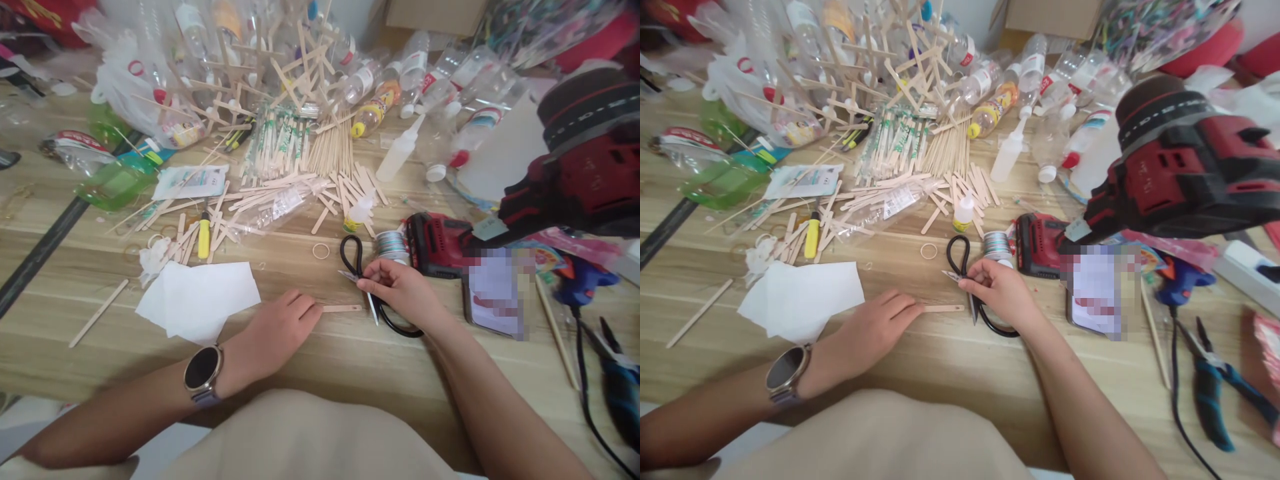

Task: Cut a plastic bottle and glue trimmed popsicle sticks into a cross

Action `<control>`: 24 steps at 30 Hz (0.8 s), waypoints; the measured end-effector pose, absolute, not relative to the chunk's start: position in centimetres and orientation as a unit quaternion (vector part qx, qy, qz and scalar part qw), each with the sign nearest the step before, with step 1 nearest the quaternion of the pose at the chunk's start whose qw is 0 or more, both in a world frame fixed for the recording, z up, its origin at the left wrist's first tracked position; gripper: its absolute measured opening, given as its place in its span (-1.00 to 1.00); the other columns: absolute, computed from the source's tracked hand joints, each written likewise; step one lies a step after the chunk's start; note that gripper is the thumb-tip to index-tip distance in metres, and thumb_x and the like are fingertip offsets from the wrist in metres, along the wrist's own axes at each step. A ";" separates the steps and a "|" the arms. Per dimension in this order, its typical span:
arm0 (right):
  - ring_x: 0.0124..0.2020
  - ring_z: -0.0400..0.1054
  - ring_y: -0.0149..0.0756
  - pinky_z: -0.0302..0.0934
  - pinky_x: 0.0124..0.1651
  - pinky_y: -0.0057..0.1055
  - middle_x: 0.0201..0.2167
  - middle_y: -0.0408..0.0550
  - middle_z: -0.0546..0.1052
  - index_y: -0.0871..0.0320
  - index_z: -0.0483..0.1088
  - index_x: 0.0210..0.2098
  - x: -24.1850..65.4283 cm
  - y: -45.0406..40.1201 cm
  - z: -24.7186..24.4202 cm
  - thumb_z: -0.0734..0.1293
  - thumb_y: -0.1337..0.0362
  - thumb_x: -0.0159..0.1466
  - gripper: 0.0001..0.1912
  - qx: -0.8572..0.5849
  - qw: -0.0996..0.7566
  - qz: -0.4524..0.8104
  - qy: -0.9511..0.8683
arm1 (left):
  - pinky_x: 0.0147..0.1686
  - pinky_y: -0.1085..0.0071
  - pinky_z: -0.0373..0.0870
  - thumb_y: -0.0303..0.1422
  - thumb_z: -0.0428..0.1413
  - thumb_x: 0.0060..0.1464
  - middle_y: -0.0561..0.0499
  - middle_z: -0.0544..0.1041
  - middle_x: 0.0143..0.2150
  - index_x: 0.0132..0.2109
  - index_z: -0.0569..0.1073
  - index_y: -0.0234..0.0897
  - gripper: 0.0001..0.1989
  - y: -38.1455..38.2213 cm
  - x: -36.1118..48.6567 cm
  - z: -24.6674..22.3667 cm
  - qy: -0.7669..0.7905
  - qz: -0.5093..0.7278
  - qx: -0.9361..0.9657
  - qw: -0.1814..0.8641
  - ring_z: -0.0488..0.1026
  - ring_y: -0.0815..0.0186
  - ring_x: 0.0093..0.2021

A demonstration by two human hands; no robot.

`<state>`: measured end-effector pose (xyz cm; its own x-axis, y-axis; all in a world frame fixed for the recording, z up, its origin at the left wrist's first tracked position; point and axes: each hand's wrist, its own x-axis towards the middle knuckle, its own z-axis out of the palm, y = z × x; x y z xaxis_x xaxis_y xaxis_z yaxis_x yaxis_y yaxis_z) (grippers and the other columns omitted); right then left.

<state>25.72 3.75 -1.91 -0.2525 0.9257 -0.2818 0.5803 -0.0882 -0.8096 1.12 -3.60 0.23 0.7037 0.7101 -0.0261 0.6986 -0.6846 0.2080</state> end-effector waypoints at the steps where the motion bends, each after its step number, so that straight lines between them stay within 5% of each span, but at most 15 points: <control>1: -0.58 0.19 -0.36 0.08 -0.51 -0.41 -0.60 -0.19 0.35 0.08 0.35 -0.42 25.7 3.7 -1.9 0.38 -0.14 0.06 -0.58 -0.580 0.191 0.456 -0.648 | -0.16 0.28 0.44 -0.63 -0.12 0.23 -0.14 0.48 -0.13 -0.05 0.43 -0.41 -0.73 -3.6 1.3 0.1 0.381 0.035 0.918 0.103 0.36 0.18 -0.18; 17: -0.57 0.18 -0.39 0.08 -0.51 -0.44 -0.60 -0.23 0.33 0.10 0.32 -0.44 25.5 3.5 -1.4 0.40 -0.07 0.05 -0.63 -0.570 0.213 0.481 -0.630 | -0.27 0.32 0.46 -0.58 -0.10 0.28 -0.09 0.47 -0.26 -0.13 0.47 -0.41 -0.76 -4.1 1.9 -1.2 0.378 0.146 0.914 0.026 0.35 0.24 -0.27; 24: -0.53 0.20 -0.38 0.10 -0.46 -0.44 -0.54 -0.24 0.32 0.12 0.37 -0.21 25.1 2.4 0.4 0.36 0.03 0.14 -0.66 -0.549 0.205 0.480 -0.653 | -0.23 0.28 0.48 -0.57 -0.14 0.30 -0.17 0.52 -0.20 -0.02 0.41 -0.52 -0.74 -4.7 2.0 -1.6 0.351 0.139 0.926 -0.018 0.43 0.20 -0.21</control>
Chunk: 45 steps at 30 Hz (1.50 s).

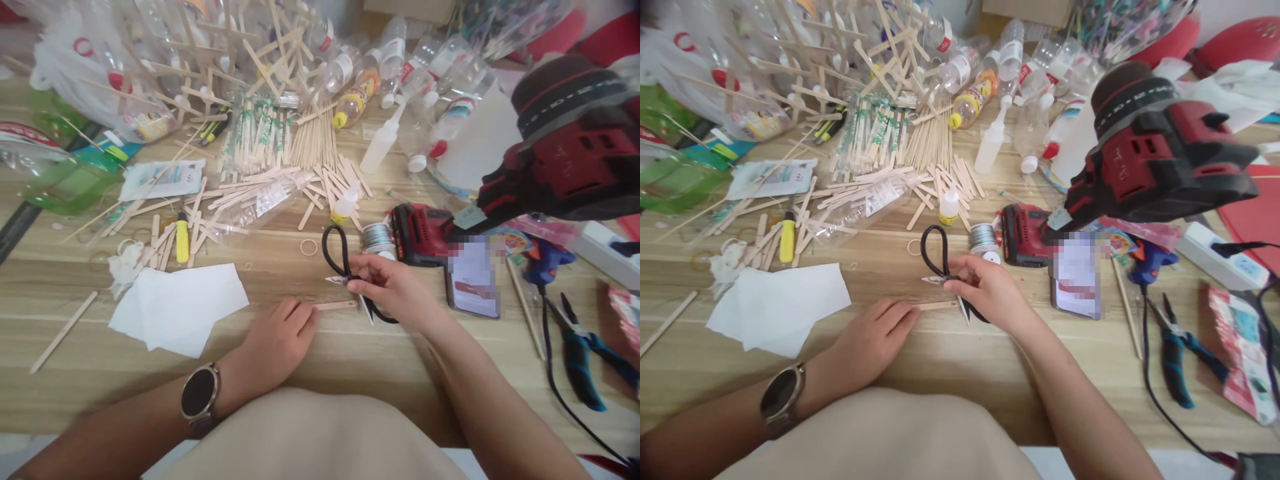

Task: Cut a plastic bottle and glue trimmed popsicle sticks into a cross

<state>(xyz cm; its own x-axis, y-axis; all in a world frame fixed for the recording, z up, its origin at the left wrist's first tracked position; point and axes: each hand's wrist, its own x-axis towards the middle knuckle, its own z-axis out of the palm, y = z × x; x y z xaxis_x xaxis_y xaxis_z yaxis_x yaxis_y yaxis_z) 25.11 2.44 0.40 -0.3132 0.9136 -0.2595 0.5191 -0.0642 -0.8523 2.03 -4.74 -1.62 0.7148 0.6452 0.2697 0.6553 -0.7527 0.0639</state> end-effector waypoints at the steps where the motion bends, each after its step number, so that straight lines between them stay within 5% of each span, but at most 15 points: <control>1: -0.54 0.18 -0.38 0.07 -0.47 -0.45 -0.55 -0.24 0.30 0.12 0.37 -0.26 25.0 2.3 0.9 0.33 0.03 0.17 -0.70 -0.548 0.191 0.466 -0.667 | -0.23 0.28 0.48 -0.57 -0.13 0.30 -0.17 0.53 -0.19 -0.02 0.41 -0.51 -0.75 -4.8 2.0 -1.7 -0.350 -0.140 -0.926 0.025 0.43 0.21 -0.21; 6: -0.55 0.19 -0.38 0.02 -0.47 -0.45 -0.58 -0.20 0.35 0.09 0.17 -0.50 24.3 1.8 3.3 0.22 0.13 0.28 -0.73 -0.537 0.051 0.349 -0.766 | -0.24 0.31 0.47 -0.55 -0.10 0.28 -0.17 0.51 -0.18 -0.09 0.44 -0.48 -0.77 -5.0 2.0 -1.7 -0.344 -0.144 -0.927 0.033 0.44 0.20 -0.21; 10: -0.46 0.38 -0.27 0.05 -0.43 -0.43 -0.46 -0.07 0.51 0.12 0.24 -0.38 23.4 0.8 4.1 0.18 0.27 0.33 -0.85 -0.519 -0.104 0.272 -0.804 | -0.24 0.30 0.46 -0.55 -0.06 0.26 -0.19 0.49 -0.17 -0.09 0.44 -0.50 -0.80 -5.2 2.1 -1.7 -0.348 -0.129 -0.928 0.027 0.43 0.19 -0.20; 16: -0.37 0.53 -0.06 -0.03 -0.49 -0.38 -0.33 0.01 0.61 0.14 0.33 -0.12 22.3 -0.5 4.3 0.16 0.23 0.39 -0.83 -0.504 -0.206 0.173 -0.821 | -0.23 0.27 0.46 -0.54 -0.06 0.27 -0.19 0.49 -0.17 -0.10 0.44 -0.49 -0.81 -5.3 2.1 -1.9 -0.348 -0.130 -0.928 0.021 0.41 0.18 -0.21; 31: -0.40 0.55 -0.02 0.10 -0.53 -0.36 -0.36 0.04 0.63 0.15 0.34 0.02 20.9 -0.7 5.1 0.14 0.26 0.40 -0.74 -0.495 -0.256 0.092 -0.825 | -0.21 0.24 0.47 -0.57 -0.06 0.25 -0.21 0.49 -0.18 -0.12 0.44 -0.49 -0.81 -5.2 2.2 -1.9 -0.356 -0.126 -0.926 0.024 0.43 0.17 -0.21; 41: -0.49 0.50 -0.09 -0.07 -0.58 -0.37 -0.52 0.05 0.57 0.22 0.42 -0.16 20.7 1.1 5.5 0.18 0.49 0.30 -0.78 -0.397 -0.269 0.115 -0.870 | -0.23 0.32 0.39 -0.55 -0.02 0.25 -0.09 0.54 -0.31 -0.11 0.46 -0.44 -0.83 -5.7 1.8 -0.7 -0.227 -0.260 -0.938 0.016 0.42 0.27 -0.27; 45: -0.48 0.48 -0.13 -0.05 -0.57 -0.40 -0.44 0.04 0.60 0.20 0.49 -0.21 19.7 3.1 6.3 0.25 0.57 0.19 -0.72 -0.350 -0.309 0.152 -0.871 | -0.30 0.38 0.35 -0.55 -0.05 0.27 -0.05 0.54 -0.34 -0.12 0.47 -0.40 -0.80 -5.9 1.6 -0.7 -0.200 -0.233 -0.952 -0.004 0.42 0.31 -0.32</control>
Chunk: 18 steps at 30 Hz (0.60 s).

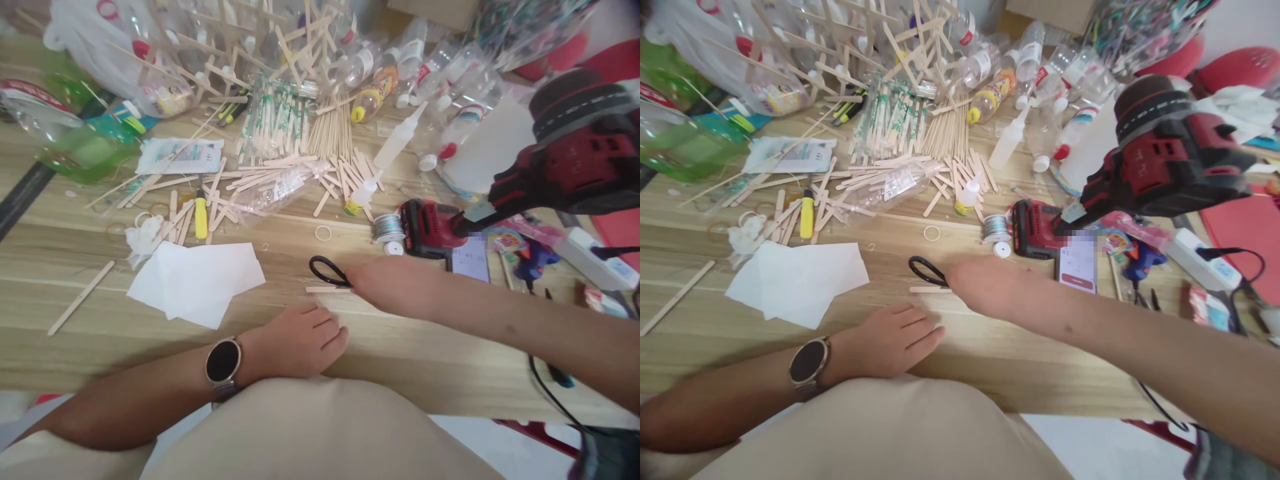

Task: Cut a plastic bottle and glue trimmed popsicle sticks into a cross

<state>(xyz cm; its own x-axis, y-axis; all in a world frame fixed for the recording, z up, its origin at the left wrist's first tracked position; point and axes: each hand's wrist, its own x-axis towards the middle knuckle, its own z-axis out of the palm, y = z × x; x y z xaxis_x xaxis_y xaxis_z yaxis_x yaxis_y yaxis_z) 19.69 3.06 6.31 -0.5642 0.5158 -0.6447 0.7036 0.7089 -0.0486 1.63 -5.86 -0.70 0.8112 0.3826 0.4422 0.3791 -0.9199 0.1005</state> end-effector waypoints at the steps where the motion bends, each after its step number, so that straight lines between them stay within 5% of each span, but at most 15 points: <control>1: -0.45 0.48 -0.14 -0.03 -0.55 -0.40 -0.41 0.05 0.61 0.20 0.51 -0.23 19.3 3.5 6.6 0.26 0.59 0.18 -0.72 0.342 0.313 -0.157 0.872 | -0.29 0.37 0.36 -0.55 -0.07 0.28 -0.06 0.55 -0.32 -0.11 0.46 -0.40 -0.79 -5.9 1.6 -0.8 0.200 0.219 0.955 0.002 0.43 0.30 -0.30; 9: -0.53 0.37 -0.35 0.23 -0.36 -0.39 -0.69 -0.18 0.44 0.18 0.37 -0.68 16.3 5.2 7.9 0.34 0.70 0.06 -0.65 0.338 0.334 -0.181 0.861 | -0.14 0.27 0.43 -0.57 -0.06 0.27 -0.17 0.56 -0.19 -0.17 0.47 -0.43 -0.80 -5.8 1.6 -1.6 0.228 0.188 0.955 -0.004 0.45 0.21 -0.16; 16: -0.31 0.46 -0.36 0.39 -0.19 -0.30 -0.32 -0.14 0.54 0.24 0.45 -0.29 16.2 5.0 7.9 0.34 0.28 0.34 -0.86 0.333 0.385 -0.169 0.844 | 0.02 0.18 0.42 -0.54 -0.07 0.27 -0.30 0.53 -0.03 -0.16 0.48 -0.48 -0.78 -5.9 1.9 -2.1 0.271 0.189 0.943 -0.029 0.43 0.11 0.02; 18: -0.36 0.45 -0.33 0.36 -0.23 -0.32 -0.42 -0.15 0.53 0.25 0.45 -0.39 16.4 5.0 7.9 0.37 0.40 0.28 -0.90 0.333 0.386 -0.175 0.843 | 0.04 0.17 0.40 -0.53 -0.06 0.27 -0.34 0.52 -0.01 -0.15 0.47 -0.49 -0.79 -5.9 1.9 -2.3 0.278 0.189 0.941 -0.025 0.42 0.07 0.06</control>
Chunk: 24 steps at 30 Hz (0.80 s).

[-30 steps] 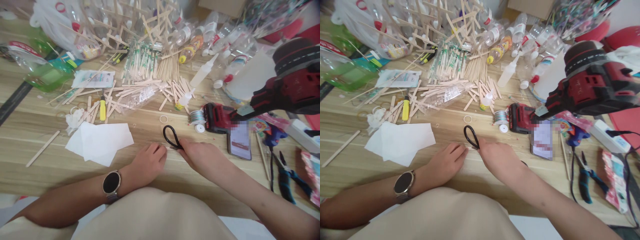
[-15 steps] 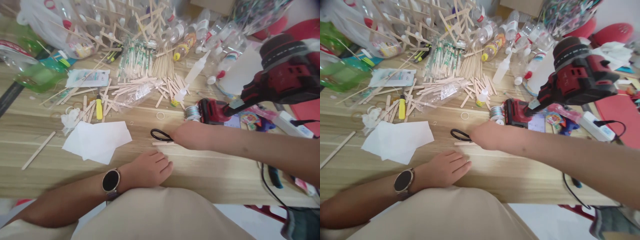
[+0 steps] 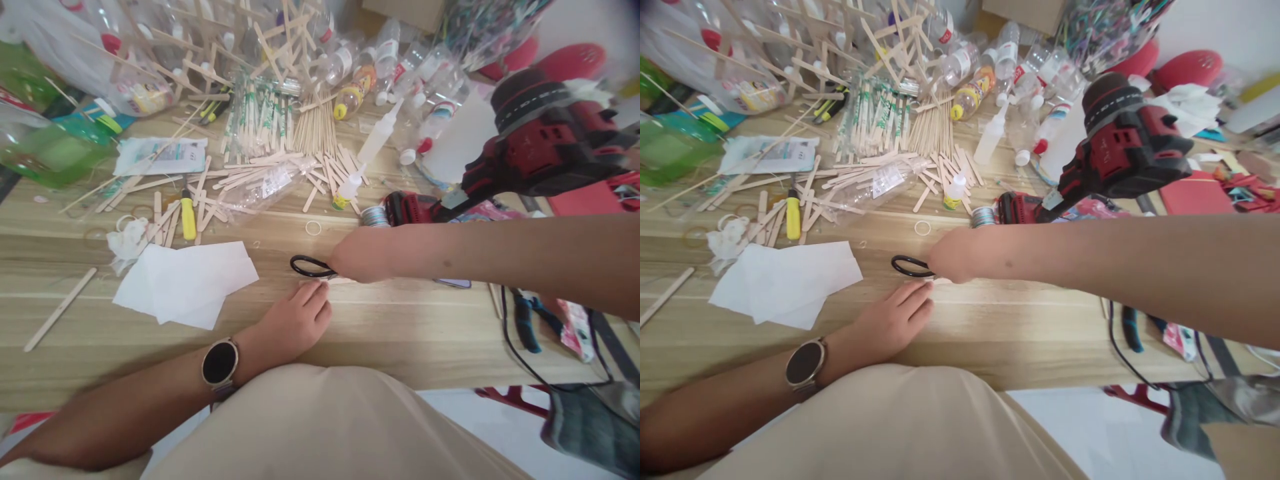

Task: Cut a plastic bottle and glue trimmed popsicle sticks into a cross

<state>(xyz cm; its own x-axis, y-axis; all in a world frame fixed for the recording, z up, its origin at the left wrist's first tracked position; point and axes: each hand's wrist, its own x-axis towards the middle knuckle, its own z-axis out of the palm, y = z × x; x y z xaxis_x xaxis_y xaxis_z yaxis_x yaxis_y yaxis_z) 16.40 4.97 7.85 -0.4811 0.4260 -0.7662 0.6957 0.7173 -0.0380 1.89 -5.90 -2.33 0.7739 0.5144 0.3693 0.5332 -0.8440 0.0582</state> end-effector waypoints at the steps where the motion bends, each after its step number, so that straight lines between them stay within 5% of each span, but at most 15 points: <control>1: -0.41 0.43 -0.32 0.32 -0.28 -0.34 -0.51 -0.16 0.51 0.24 0.44 -0.48 16.5 5.0 7.8 0.38 0.49 0.22 -0.85 0.335 0.381 -0.181 0.843 | 0.04 0.16 0.40 -0.53 -0.06 0.27 -0.35 0.51 0.01 -0.14 0.46 -0.49 -0.79 -5.9 1.9 -2.4 -0.281 -0.186 -0.941 0.021 0.42 0.07 0.07; 4: -0.56 0.34 -0.33 0.18 -0.43 -0.41 -0.70 -0.17 0.42 0.19 0.38 -0.64 16.9 5.1 7.6 0.35 0.58 0.12 -0.72 0.352 0.356 -0.214 0.839 | 0.04 0.18 0.41 -0.54 -0.06 0.26 -0.36 0.51 0.02 -0.15 0.46 -0.47 -0.81 -5.9 1.9 -2.6 -0.284 -0.179 -0.942 0.015 0.42 0.07 0.08; 8: -0.68 0.27 -0.38 0.06 -0.57 -0.46 -0.77 -0.19 0.39 0.18 0.40 -0.60 17.6 5.3 7.5 0.27 0.48 0.18 -0.75 0.370 0.362 -0.276 0.809 | 0.06 0.18 0.40 -0.55 -0.05 0.24 -0.36 0.52 0.02 -0.18 0.45 -0.47 -0.82 -5.9 2.0 -2.4 -0.283 -0.174 -0.943 0.019 0.44 0.07 0.06; 24: -0.56 0.40 -0.38 0.15 -0.51 -0.53 -0.60 -0.17 0.51 0.17 0.35 -0.30 20.0 4.5 6.8 0.13 0.49 0.28 -0.80 0.370 0.316 -0.362 0.795 | 0.05 0.19 0.40 -0.54 -0.05 0.24 -0.30 0.53 0.02 -0.21 0.45 -0.43 -0.83 -5.8 2.1 -2.1 -0.291 -0.159 -0.943 0.019 0.45 0.07 0.05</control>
<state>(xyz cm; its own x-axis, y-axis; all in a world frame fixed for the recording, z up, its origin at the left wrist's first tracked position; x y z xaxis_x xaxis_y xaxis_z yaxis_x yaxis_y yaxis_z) 19.99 4.54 6.81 -0.5274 0.3596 -0.7698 0.8166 0.4647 -0.3423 2.06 -5.80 -2.06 0.7794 0.5438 0.3111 0.5557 -0.8294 0.0575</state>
